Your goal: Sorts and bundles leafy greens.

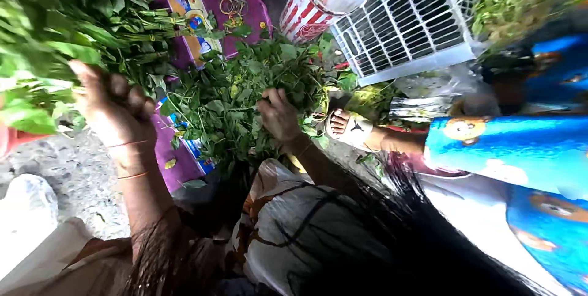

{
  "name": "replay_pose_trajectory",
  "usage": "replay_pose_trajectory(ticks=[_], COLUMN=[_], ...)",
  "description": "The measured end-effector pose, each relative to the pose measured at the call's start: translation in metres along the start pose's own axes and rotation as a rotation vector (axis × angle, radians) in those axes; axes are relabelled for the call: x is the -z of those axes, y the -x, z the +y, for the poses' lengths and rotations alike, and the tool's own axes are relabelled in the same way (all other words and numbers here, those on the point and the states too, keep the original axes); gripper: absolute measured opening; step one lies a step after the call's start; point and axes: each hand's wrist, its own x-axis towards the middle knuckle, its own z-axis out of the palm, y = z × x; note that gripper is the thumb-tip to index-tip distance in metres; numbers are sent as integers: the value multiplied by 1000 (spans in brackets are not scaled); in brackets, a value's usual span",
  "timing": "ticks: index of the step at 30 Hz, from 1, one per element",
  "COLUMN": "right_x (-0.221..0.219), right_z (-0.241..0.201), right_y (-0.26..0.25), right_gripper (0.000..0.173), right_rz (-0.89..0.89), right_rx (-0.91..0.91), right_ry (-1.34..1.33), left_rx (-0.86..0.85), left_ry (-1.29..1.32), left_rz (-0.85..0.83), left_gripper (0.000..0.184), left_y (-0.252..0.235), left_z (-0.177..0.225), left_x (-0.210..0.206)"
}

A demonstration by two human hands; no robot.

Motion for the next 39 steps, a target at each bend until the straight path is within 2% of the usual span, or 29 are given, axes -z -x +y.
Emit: replay_pose_trajectory(ticks=[2,3,5,6,7,8,10,11,12,14,16,17,19,20,21,23,25,26,27,28,29,31,33,35,36,39], right_x=[25,39,58,65,66,64,58,50,42,20,-4,-17,-32,-36,-37,-33,-26,-17,-12,-14,-13,12,8,5,8,62], right_z=[-11,-18,-33,-38,-40,-36,-19,-6,10,37,36,22,-17,-34,-48,-65,-68,-67,-65,-58,-47,-18,11,23,19,-19], right_y=[-7,-8,-6,-7,-7,-7,-16,-31,-49,-80,-81,-67,-21,2,21,47,65,72,80,87,92,94,103,114,120,133], right_gripper=[13,12,13,18,24,26,25,26,30,53,64,60,40,32,33,45,58,59,53,43,35,31,31,46,48,42], right_rz=[-42,-125,-415,-625,-749,-735,-426,-255,-156,-186,-293,-306,-292,-350,-445,-562,-472,-380,-243,-84,-8,-79,-72,-239,-343,-765], right_rx=[120,172,233,231,235,237,162,82,-29,-239,-320,-279,-72,40,129,269,410,435,409,341,233,-60,-352,-677,-819,-1279], right_ry=[-26,-79,-196,-250,-313,-378,-425,-354,-262,-145,-165,-167,-164,-187,-240,-331,-341,-380,-435,-456,-460,-408,-233,-179,-221,-588], left_rx=[70,92,133,155,161,158,140,119,103,79,73,87,92,86,69,57,54,47,41,38,37,40,73,132,165,248], left_ry=[-127,-164,-204,-229,-239,-237,-216,-197,-186,-191,-209,-223,-227,-221,-213,-216,-215,-212,-208,-207,-208,-215,-154,77,240,645], left_rz=[-32,-57,-113,-155,-177,-180,-129,-76,-38,-3,-20,-36,-33,-15,16,28,7,-14,-36,-56,-65,-54,-49,-123,-175,-292], left_gripper=[40,35,29,29,31,32,31,30,30,33,36,37,38,38,38,37,37,38,38,39,41,45,46,50,54,61], left_y=[3,6,14,19,22,22,18,13,9,8,13,16,18,17,13,10,9,9,9,9,9,9,11,11,12,10], left_z=[-17,-29,-46,-48,-48,-45,-39,-36,-34,-30,-24,-21,-17,-18,-20,-24,-26,-27,-27,-26,-24,-20,-15,-11,-9,-8], left_x=[-7,-10,-12,-9,-7,-6,-7,-8,-9,-6,0,3,5,4,1,-2,-5,-6,-6,-6,-6,-7,-5,-5,-4,-4])
